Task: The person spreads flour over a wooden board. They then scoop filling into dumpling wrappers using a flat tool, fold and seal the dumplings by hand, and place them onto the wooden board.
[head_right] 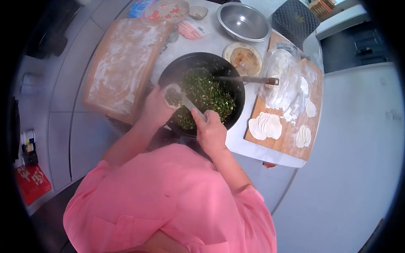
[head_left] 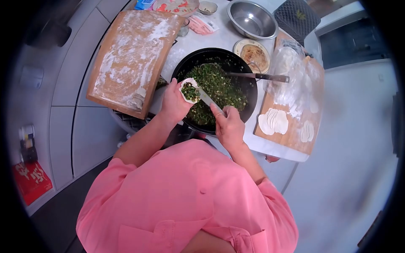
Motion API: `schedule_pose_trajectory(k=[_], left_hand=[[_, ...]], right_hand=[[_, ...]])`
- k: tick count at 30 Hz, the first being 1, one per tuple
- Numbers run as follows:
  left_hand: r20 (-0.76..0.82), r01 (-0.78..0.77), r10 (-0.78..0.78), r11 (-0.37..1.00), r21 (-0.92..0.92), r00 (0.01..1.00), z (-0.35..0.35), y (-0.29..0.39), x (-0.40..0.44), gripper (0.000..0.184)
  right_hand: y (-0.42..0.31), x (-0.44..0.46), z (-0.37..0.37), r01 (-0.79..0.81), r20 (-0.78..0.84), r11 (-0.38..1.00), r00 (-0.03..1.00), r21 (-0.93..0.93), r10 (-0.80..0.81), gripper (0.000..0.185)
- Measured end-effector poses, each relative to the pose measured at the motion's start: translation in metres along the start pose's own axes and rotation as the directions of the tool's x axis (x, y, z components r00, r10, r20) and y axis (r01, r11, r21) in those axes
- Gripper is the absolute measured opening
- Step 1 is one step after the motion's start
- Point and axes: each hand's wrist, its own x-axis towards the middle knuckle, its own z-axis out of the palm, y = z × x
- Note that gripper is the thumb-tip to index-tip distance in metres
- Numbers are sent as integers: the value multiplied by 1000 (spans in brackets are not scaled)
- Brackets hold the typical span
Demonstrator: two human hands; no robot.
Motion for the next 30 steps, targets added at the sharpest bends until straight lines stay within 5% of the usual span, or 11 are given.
schedule_pose_trajectory(k=[6,9,12,13,15,18,21,24,27,30], left_hand=[[-128,-65,81,990,125,989,3,9,7,49],[-171,31,-53,991,-131,984,5,11,10,50],[14,31,-32,999,13,999,16,16,1,53],[25,125,-124,990,-70,992,27,21,-3,42],[94,251,-236,946,-204,967,23,18,-2,40],[187,436,-395,828,-353,900,23,17,-3,41],[183,481,-449,849,-218,875,31,21,-7,41],[134,436,-456,887,156,880,38,25,-16,41],[87,411,-480,819,400,873,46,21,-25,42],[201,276,-441,795,541,875,38,10,-26,39]], right_hand=[[20,-15,0,-52,242,980,965,-190,98,39],[24,-15,5,-104,219,963,963,-247,160,38],[30,-13,17,-98,220,965,963,-244,154,34],[27,-10,15,-99,219,965,963,-244,154,34],[16,0,8,17,-21,999,1000,-45,-18,30],[5,17,1,196,-132,967,976,162,-176,27],[7,26,-1,234,-106,950,970,205,-217,22],[6,31,-3,175,-49,931,984,321,-169,16],[9,34,-2,-57,42,825,998,562,41,11],[11,36,-2,-144,99,809,989,569,107,10]])
